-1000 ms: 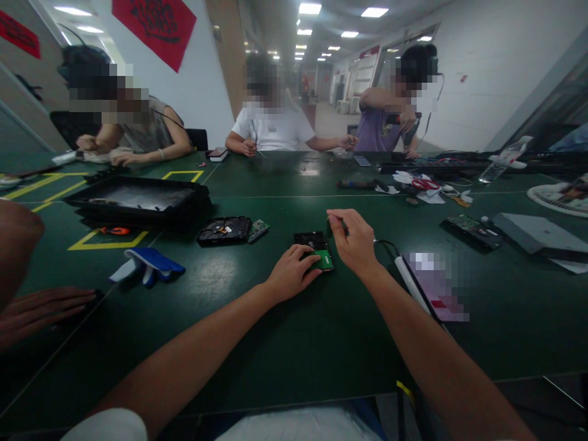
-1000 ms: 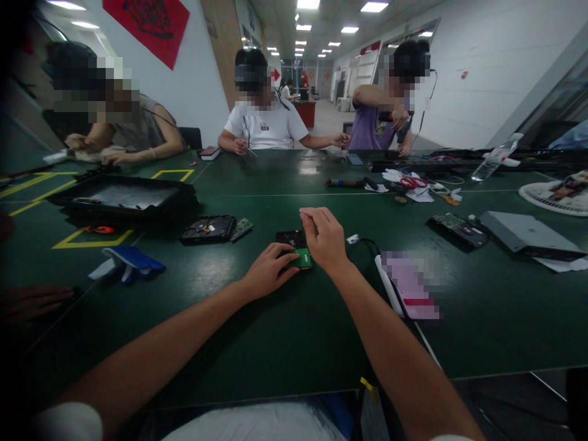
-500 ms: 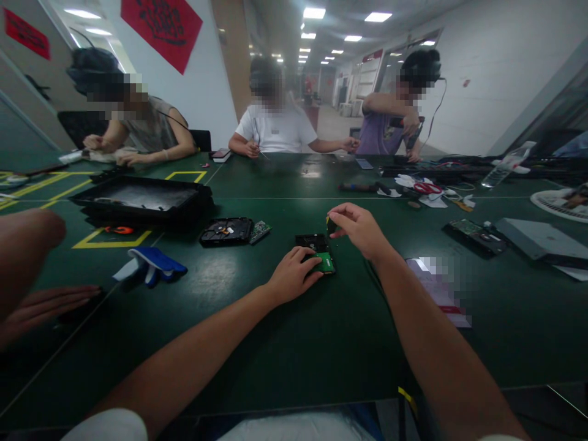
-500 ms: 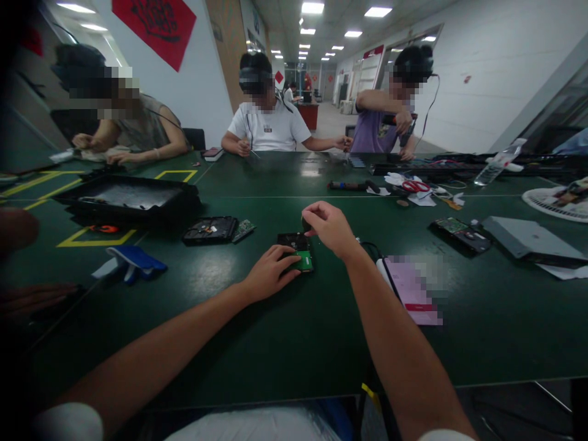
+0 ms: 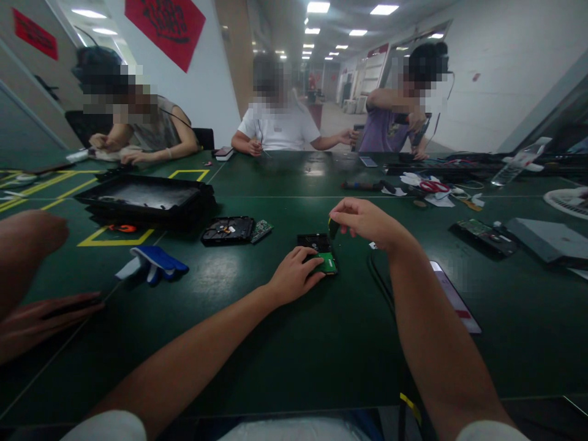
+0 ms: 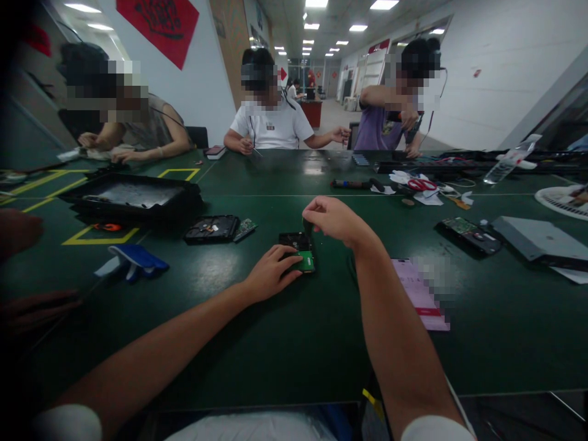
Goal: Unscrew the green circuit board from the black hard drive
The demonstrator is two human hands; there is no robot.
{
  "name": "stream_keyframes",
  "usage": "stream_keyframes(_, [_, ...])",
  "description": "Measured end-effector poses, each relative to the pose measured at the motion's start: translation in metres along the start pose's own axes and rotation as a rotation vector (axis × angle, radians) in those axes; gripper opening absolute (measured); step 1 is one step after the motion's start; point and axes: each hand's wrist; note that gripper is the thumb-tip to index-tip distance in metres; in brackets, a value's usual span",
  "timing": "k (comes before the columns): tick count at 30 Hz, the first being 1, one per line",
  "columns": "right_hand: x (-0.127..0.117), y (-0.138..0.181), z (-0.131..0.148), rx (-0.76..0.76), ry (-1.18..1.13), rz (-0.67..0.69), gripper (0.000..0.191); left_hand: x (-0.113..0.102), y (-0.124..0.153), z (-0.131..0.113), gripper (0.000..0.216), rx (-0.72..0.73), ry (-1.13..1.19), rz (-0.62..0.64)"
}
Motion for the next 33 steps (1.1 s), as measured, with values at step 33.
stream_keyframes(33, [-0.0085,0.0102,0.0109,-0.009,0.162,0.006,0.025,-0.0005,-0.0008,-0.0041,0.036,-0.012,-0.027,-0.016])
Point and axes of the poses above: each hand's wrist, its own y-axis away from the middle knuckle, its own x-axis out of the palm, z = x × y, and after that the axes turned 3 degrees about x, right-handed
